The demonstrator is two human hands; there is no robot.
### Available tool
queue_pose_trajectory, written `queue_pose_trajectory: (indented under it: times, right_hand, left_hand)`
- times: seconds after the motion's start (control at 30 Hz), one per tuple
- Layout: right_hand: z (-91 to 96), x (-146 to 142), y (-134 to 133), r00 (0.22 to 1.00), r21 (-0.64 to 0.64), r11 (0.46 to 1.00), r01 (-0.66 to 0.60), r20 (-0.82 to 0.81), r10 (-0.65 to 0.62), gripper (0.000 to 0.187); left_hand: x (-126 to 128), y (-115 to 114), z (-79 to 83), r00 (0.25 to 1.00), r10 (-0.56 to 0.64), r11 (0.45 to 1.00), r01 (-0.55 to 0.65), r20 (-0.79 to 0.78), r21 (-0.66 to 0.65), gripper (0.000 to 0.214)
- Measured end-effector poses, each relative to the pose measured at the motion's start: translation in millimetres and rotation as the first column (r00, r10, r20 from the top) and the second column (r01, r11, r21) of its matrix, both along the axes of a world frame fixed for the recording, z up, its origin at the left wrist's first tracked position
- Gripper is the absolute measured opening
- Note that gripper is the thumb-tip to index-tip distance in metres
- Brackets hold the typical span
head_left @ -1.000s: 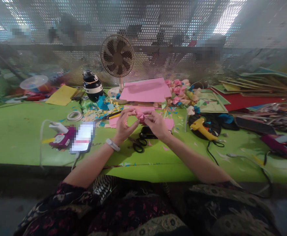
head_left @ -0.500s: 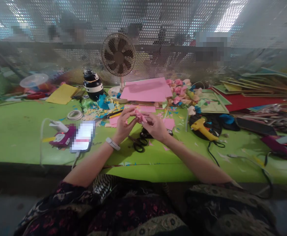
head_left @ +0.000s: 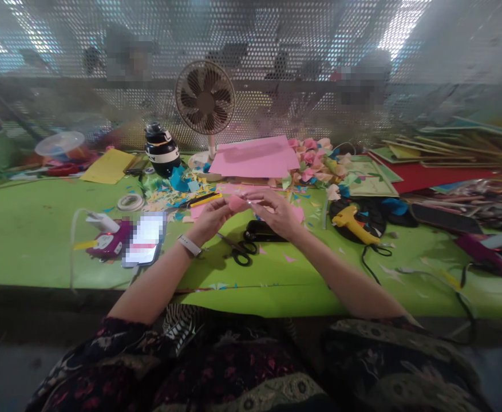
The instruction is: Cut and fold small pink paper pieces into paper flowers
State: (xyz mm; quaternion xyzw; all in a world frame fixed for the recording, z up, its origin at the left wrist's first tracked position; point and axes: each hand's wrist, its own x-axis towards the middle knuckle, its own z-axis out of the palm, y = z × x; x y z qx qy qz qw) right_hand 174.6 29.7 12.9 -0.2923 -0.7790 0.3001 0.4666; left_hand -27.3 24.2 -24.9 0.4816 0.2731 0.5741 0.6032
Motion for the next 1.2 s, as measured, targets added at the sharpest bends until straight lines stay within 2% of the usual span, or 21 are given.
queue_pose_trajectory:
  times: [0.17, 0.3, 0.4, 0.5, 0.57, 0.67, 0.77, 0.83, 1.03, 1.2]
  right_hand:
    - [-7.1, -4.3, 2.7, 0.999, -0.068, 0.997, 0.036, 0.0, -0.036, 0.022]
    - [-10.6, -2.5, 6.2, 0.998, -0.094, 0.993, 0.066, 0.014, -0.065, 0.025]
    - [-9.4, 0.3, 6.1, 0.987, 0.055, 0.988, 0.145, 0.058, -0.149, 0.022]
    - [-7.6, 3.6, 5.1, 0.958, 0.289, 0.933, 0.215, 0.122, -0.259, 0.019]
    - [-8.0, 5.3, 5.1, 0.936, 0.407, 0.885, 0.228, 0.16, -0.314, 0.018]
    - [-10.7, 6.3, 5.8, 0.915, 0.512, 0.834, 0.205, 0.201, -0.349, 0.018]
    - [-12.6, 6.1, 5.6, 0.899, 0.559, 0.807, 0.193, 0.228, -0.373, 0.019]
    - [-12.3, 5.8, 4.6, 0.89, 0.563, 0.803, 0.196, 0.242, -0.387, 0.021]
    - [-10.9, 5.8, 2.3, 0.883, 0.57, 0.798, 0.195, 0.252, -0.395, 0.023]
    - [-12.1, 5.8, 2.8, 0.884, 0.606, 0.774, 0.184, 0.242, -0.4, 0.023]
  left_hand:
    - [0.3, -0.1, -1.3, 1.0, 0.017, 0.998, -0.016, 0.014, -0.058, 0.032]
    - [2.0, -1.8, -0.8, 0.997, 0.078, 0.996, -0.078, -0.012, -0.03, 0.033]
    - [2.4, -1.8, 1.4, 0.971, 0.237, 0.971, -0.237, -0.007, 0.029, 0.032]
    - [1.3, -2.1, 5.8, 0.924, 0.382, 0.918, -0.377, -0.019, 0.122, 0.03]
    - [0.9, -4.0, 9.6, 0.897, 0.439, 0.881, -0.419, -0.049, 0.221, 0.029]
    - [2.1, -8.9, 14.6, 0.866, 0.489, 0.83, -0.423, -0.108, 0.364, 0.027]
    - [4.4, -13.0, 16.7, 0.833, 0.529, 0.792, -0.415, -0.163, 0.448, 0.025]
    - [5.7, -14.4, 16.9, 0.821, 0.543, 0.783, -0.419, -0.177, 0.459, 0.025]
    - [6.0, -15.9, 19.8, 0.84, 0.52, 0.813, -0.431, -0.155, 0.393, 0.031]
    - [6.1, -16.0, 20.6, 0.831, 0.527, 0.809, -0.429, -0.175, 0.403, 0.03]
